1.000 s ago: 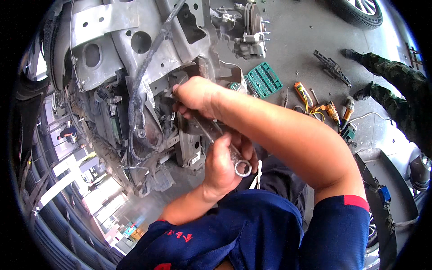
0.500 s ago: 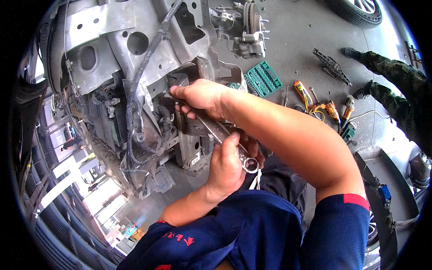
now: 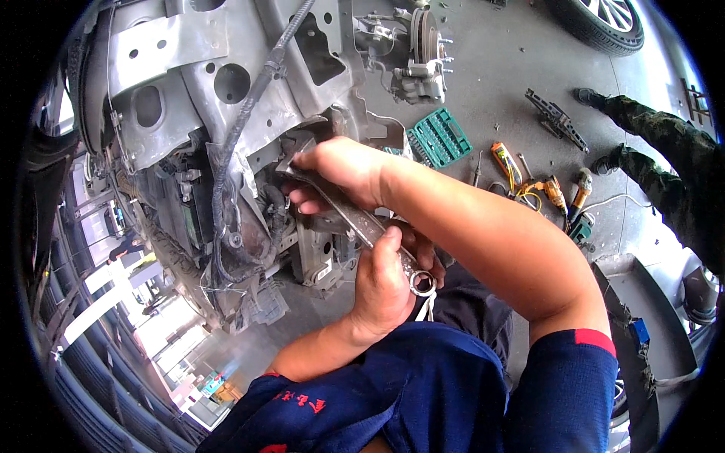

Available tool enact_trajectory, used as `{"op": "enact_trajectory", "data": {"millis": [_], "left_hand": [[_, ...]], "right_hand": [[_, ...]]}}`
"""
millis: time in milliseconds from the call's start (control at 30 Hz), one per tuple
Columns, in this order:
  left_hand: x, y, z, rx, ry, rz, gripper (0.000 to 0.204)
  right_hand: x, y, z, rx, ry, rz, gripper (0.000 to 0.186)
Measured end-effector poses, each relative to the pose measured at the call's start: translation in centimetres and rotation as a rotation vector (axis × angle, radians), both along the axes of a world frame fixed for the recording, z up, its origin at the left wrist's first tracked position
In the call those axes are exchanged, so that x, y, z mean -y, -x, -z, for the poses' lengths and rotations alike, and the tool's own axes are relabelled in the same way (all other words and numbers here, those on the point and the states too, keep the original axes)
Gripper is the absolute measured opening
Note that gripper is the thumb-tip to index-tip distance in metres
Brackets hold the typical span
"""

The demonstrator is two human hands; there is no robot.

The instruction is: The person picks up an adjustable wrench from the floor, uses it to bend and straighten the damaged metal frame of a car chassis, and then walks away while adjusting a waist pouch.

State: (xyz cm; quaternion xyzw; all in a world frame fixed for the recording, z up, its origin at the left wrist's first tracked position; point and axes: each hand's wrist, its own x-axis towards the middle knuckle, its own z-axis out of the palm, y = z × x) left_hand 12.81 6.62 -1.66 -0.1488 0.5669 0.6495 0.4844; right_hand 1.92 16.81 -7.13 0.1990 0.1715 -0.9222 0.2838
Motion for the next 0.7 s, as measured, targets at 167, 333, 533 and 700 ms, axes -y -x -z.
{"op": "enact_trajectory", "data": {"millis": [167,333,533,700], "left_hand": [[-0.4,-0.3,0.1,-0.007,-0.016,-0.015,0.031],[-1.1,-0.1,0.0,0.026,0.025,-0.022,0.034],[-1.4,0.8,-1.9,0.443,-0.272,-0.301,0.032],[-0.8,1.4,-3.2,0.511,-0.349,-0.318,0.032]], "right_hand": [[0.0,0.0,0.1,-0.049,-0.162,-0.026,0.031],[-0.3,0.1,-0.6,-0.029,-0.258,-0.078,0.029],[-0.9,-1.3,0.8,-0.039,0.184,-0.045,0.024],[0.1,-4.0,0.1,-0.112,0.376,-0.017,0.027]]}}
